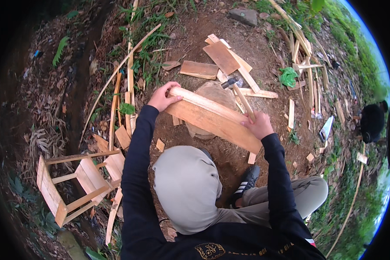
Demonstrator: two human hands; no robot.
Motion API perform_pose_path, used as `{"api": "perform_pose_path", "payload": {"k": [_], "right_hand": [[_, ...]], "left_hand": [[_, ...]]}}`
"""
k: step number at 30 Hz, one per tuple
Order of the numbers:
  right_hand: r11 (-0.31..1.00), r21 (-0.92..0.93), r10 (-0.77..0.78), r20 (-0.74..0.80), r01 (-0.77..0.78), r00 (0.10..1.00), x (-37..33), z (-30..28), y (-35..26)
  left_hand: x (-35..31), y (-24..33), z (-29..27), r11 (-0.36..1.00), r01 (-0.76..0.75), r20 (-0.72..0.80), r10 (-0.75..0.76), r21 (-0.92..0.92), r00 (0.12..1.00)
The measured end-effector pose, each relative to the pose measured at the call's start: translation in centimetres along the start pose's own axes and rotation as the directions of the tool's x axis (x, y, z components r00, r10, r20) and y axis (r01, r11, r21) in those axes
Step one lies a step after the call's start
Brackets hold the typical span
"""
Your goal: The person sits on the ground and uses a hammer to drive nails into a wooden plank. They repeatedly pick up nails, position them on the wood, and strike them with the hammer. The person occasionally adjusts the plank's position on a rock used as a work surface.
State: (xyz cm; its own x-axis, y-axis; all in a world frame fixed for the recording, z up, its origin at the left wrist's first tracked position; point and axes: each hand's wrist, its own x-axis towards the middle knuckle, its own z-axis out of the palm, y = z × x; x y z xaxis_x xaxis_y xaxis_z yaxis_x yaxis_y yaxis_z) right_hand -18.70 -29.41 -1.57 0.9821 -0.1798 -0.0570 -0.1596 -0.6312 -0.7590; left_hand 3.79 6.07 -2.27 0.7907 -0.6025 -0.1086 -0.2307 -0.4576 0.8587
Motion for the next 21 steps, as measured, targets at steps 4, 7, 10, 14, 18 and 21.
{"api": "perform_pose_path", "payload": {"k": [4,7,10,14,18,21], "right_hand": [[0.991,-0.015,0.135,0.177,-0.134,0.975,0.1,-0.3,-0.8],[0.983,-0.04,0.185,0.26,-0.181,0.948,-0.7,-0.7,-0.8],[0.975,0.009,0.216,0.215,-0.223,0.953,-2.3,0.7,-1.4],[0.911,0.264,0.295,0.123,-0.318,0.948,-4.5,3.5,-1.3],[0.862,0.368,0.348,0.07,-0.349,0.935,-5.8,4.6,-1.8],[0.856,0.383,0.374,0.004,-0.347,0.927,-6.9,4.9,-1.9]], "left_hand": [[0.8,2.4,-1.8,0.992,0.094,0.158,-0.106,0.079,0.982],[2.7,4.1,-1.3,0.993,0.052,0.19,-0.071,0.101,0.979],[3.9,4.8,-1.6,0.988,0.031,0.248,-0.069,0.154,0.966],[4.3,4.8,-1.7,0.988,-0.024,0.271,-0.018,0.15,0.962],[5.0,4.1,-0.8,0.984,-0.147,0.236,0.12,0.1,0.964],[7.0,5.4,-0.8,0.975,-0.113,0.4,0.027,0.193,0.916]]}}
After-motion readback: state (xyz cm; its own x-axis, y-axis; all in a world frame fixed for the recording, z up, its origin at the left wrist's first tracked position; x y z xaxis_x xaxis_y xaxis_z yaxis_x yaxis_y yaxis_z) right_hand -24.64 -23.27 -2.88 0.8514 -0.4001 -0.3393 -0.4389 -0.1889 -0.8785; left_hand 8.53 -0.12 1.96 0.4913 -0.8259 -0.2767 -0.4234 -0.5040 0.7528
